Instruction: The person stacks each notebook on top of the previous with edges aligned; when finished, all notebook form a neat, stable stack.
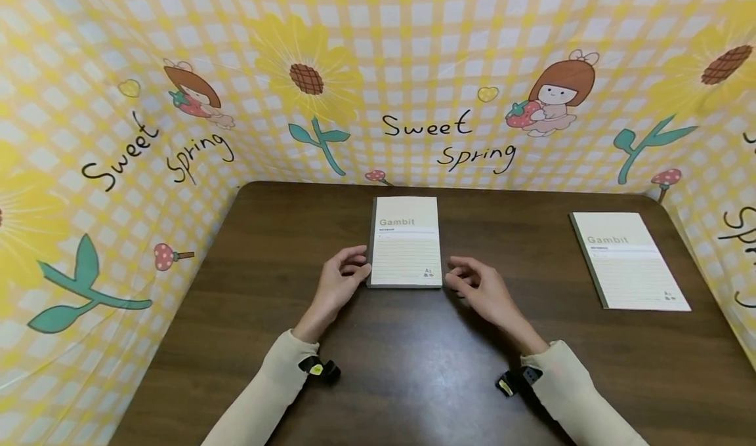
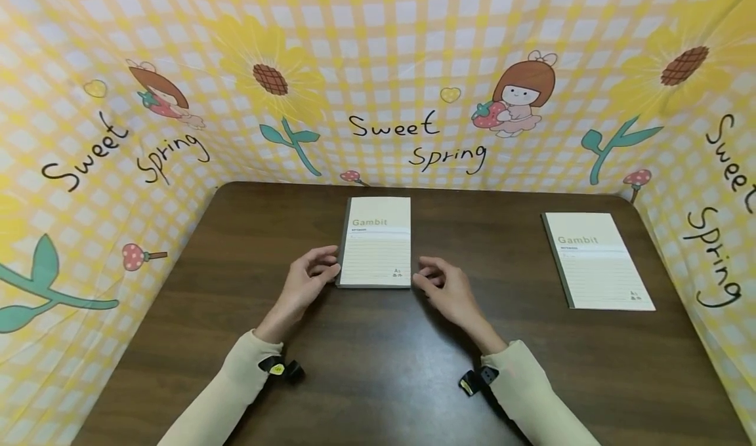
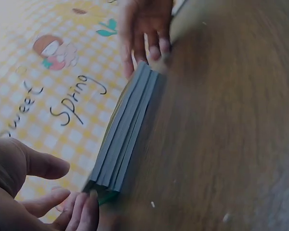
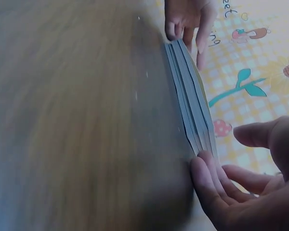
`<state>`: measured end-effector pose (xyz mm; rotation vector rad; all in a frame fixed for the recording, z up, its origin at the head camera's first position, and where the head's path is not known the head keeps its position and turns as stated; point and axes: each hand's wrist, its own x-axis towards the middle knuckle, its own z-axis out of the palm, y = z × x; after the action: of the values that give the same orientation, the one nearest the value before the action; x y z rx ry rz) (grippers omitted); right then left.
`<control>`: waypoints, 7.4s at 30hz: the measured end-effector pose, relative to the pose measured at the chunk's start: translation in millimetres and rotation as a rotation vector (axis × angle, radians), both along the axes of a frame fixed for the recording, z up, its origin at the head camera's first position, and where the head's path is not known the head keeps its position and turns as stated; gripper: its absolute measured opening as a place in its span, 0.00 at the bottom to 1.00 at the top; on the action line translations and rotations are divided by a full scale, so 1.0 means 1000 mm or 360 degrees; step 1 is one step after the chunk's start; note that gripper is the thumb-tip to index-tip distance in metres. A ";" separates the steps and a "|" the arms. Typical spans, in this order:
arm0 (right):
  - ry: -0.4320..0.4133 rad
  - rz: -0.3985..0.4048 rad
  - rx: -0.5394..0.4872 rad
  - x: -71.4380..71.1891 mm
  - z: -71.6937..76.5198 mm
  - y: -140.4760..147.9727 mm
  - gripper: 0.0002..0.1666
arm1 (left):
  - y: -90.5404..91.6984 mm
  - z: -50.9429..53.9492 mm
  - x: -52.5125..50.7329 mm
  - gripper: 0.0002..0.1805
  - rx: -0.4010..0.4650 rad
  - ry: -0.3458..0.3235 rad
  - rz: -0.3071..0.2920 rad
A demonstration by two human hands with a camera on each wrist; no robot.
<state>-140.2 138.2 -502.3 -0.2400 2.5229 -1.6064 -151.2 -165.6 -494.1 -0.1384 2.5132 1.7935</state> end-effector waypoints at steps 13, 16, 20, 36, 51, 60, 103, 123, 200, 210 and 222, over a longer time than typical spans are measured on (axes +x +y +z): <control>0.0447 -0.0028 0.0363 0.028 0.010 0.078 0.23 | 0.046 0.015 0.000 0.17 -0.0776 0.0759 -0.0538; 0.0518 -0.0061 0.0419 0.036 0.012 0.097 0.24 | 0.059 0.017 -0.004 0.19 -0.0903 0.0810 -0.0709; 0.0602 -0.0111 0.0513 0.045 0.010 0.124 0.25 | 0.078 0.018 -0.006 0.26 -0.1062 0.0811 -0.0982; 0.0524 -0.0410 0.0621 0.072 0.007 0.213 0.24 | 0.178 0.016 -0.022 0.36 -0.1239 0.0688 -0.1694; 0.0462 -0.0695 0.0972 0.081 0.000 0.266 0.26 | 0.272 0.005 -0.016 0.40 -0.1697 0.0654 -0.1867; 0.0215 -0.0455 0.1173 0.083 -0.004 0.286 0.46 | 0.314 0.003 -0.009 0.42 -0.1899 0.0613 -0.1895; 0.0016 0.0029 0.0986 0.107 -0.008 0.238 0.52 | 0.276 0.012 0.018 0.39 -0.2171 0.0617 -0.1830; 0.0228 0.0136 0.1021 0.113 -0.003 0.169 0.50 | 0.190 0.015 0.042 0.39 -0.1922 0.0575 -0.1740; -0.0662 -0.0382 -0.0413 0.091 0.004 0.150 0.40 | 0.176 0.002 0.057 0.39 0.0725 -0.0443 -0.0449; -0.0605 -0.0349 -0.0416 0.085 0.012 0.140 0.42 | 0.162 0.009 0.051 0.38 0.0700 -0.0354 -0.0472; -0.0492 -0.0321 -0.0541 0.054 0.022 0.098 0.38 | 0.121 0.023 0.035 0.37 0.0421 -0.0123 -0.0485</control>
<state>-86.0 236.7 -480.1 0.2216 2.0914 -1.9689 -116.3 -44.7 -471.0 0.1734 2.0844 1.9224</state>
